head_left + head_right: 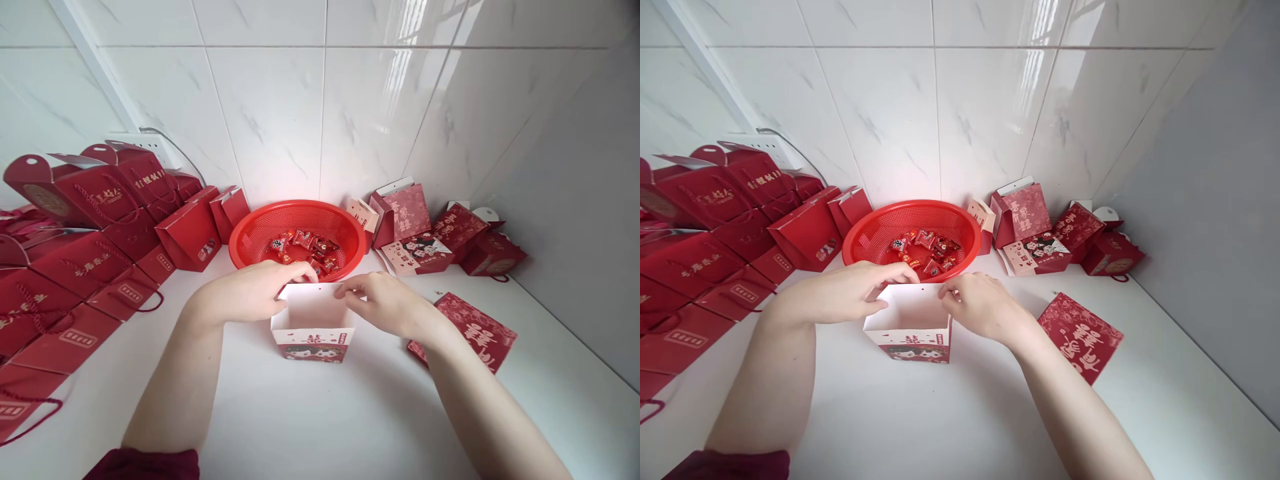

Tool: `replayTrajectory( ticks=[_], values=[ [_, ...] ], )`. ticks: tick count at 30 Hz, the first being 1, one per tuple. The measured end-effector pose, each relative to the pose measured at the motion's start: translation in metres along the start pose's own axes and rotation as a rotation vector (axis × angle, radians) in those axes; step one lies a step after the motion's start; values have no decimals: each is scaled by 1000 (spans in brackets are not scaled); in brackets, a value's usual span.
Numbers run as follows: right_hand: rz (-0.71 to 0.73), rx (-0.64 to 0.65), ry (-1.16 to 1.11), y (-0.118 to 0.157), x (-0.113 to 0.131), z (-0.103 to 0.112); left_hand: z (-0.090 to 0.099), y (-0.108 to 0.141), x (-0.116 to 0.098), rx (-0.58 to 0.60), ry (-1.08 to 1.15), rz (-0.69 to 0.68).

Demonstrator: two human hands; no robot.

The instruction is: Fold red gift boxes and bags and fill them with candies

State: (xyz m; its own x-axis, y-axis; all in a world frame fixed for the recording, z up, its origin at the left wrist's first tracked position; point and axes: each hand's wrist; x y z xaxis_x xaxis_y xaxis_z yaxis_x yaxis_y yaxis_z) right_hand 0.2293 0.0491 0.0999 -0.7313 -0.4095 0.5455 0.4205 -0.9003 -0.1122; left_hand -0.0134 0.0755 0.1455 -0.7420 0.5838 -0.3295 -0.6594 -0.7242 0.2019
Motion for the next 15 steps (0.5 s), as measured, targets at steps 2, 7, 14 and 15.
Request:
replayTrajectory(
  ticks=[2,7,14,15],
  values=[
    [12,14,-35,-2,-2,-1,2,3,0,21,26,-5],
    [89,64,-106,-3,1,0,3,2,-7,17,73,-60],
    [-43,-98,100,-59,-7,22,8,8,-5,-21,87,-33],
    [-53,-42,185,-75,-11,22,8,9,-5,-19,96,-45]
  ],
)
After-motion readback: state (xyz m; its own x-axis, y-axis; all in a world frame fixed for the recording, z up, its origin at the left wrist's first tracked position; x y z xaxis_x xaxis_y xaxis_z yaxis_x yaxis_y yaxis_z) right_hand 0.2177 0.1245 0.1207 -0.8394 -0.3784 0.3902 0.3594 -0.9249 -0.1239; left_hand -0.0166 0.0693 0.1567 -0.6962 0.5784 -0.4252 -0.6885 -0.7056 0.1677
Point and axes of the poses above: each hand's wrist, its own y-axis away from the middle knuckle, its own z-axis out of the back of the hand, x = y × z, and after that the axes turned 2 degrees about -y, right-handed
